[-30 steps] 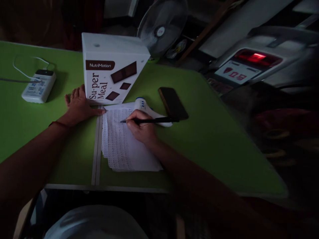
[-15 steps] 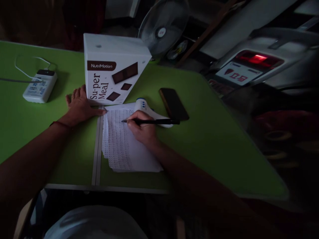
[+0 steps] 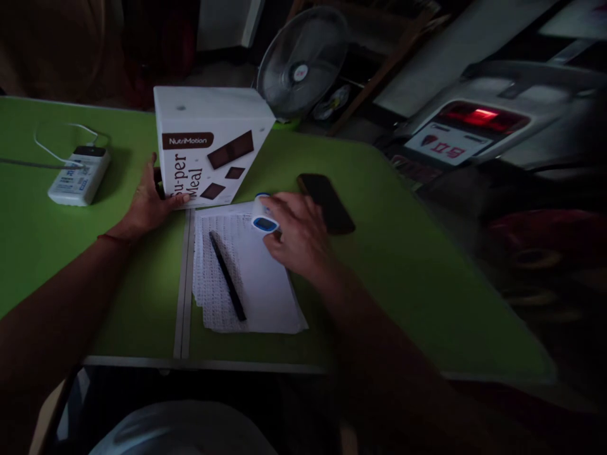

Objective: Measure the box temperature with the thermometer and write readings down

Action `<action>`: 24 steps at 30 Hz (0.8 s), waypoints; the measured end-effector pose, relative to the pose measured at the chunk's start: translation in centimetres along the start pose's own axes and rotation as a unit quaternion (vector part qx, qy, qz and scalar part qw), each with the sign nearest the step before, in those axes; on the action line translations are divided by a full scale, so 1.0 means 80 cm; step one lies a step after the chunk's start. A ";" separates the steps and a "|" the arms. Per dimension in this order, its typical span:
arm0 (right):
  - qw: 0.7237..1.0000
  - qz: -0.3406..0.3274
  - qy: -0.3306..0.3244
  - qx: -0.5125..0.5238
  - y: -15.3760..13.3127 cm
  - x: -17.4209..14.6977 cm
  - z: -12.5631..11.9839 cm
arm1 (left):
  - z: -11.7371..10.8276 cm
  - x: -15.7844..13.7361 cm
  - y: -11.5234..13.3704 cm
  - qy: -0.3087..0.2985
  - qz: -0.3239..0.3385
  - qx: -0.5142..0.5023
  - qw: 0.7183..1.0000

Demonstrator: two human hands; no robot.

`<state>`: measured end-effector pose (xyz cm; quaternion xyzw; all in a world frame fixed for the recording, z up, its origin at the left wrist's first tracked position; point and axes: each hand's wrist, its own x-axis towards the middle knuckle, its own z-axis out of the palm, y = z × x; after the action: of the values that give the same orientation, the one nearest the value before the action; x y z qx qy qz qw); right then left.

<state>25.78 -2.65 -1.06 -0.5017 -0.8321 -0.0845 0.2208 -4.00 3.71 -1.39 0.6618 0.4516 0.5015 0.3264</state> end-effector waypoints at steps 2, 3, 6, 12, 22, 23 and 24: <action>0.987 0.110 -0.091 -0.070 0.012 0.005 -0.006 | -0.001 0.003 -0.007 0.005 0.009 0.002 1.000; 0.977 0.139 -0.137 -0.083 0.016 0.007 -0.010 | -0.002 0.005 -0.009 0.012 0.008 0.012 1.000; 0.960 0.179 -0.208 -0.064 0.022 0.013 -0.019 | -0.003 0.006 -0.007 0.036 -0.005 0.021 0.999; 0.954 0.220 0.106 0.172 0.001 0.009 -0.027 | 0.004 -0.004 0.020 0.053 -0.024 -0.069 0.996; 0.653 0.188 0.025 0.733 -0.084 -0.012 -0.022 | 0.022 -0.021 0.033 -0.003 -0.062 -0.049 0.997; 0.634 0.202 0.002 0.746 -0.085 -0.011 -0.019 | 0.022 -0.022 0.033 -0.004 -0.064 -0.036 0.997; 0.621 0.213 -0.020 0.754 -0.084 -0.011 -0.015 | 0.022 -0.022 0.034 -0.008 -0.063 -0.028 0.998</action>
<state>20.58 -7.04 0.14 -0.3237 -0.4777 0.6323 0.5168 -1.73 1.10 -0.08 0.6262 0.4757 0.4875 0.3794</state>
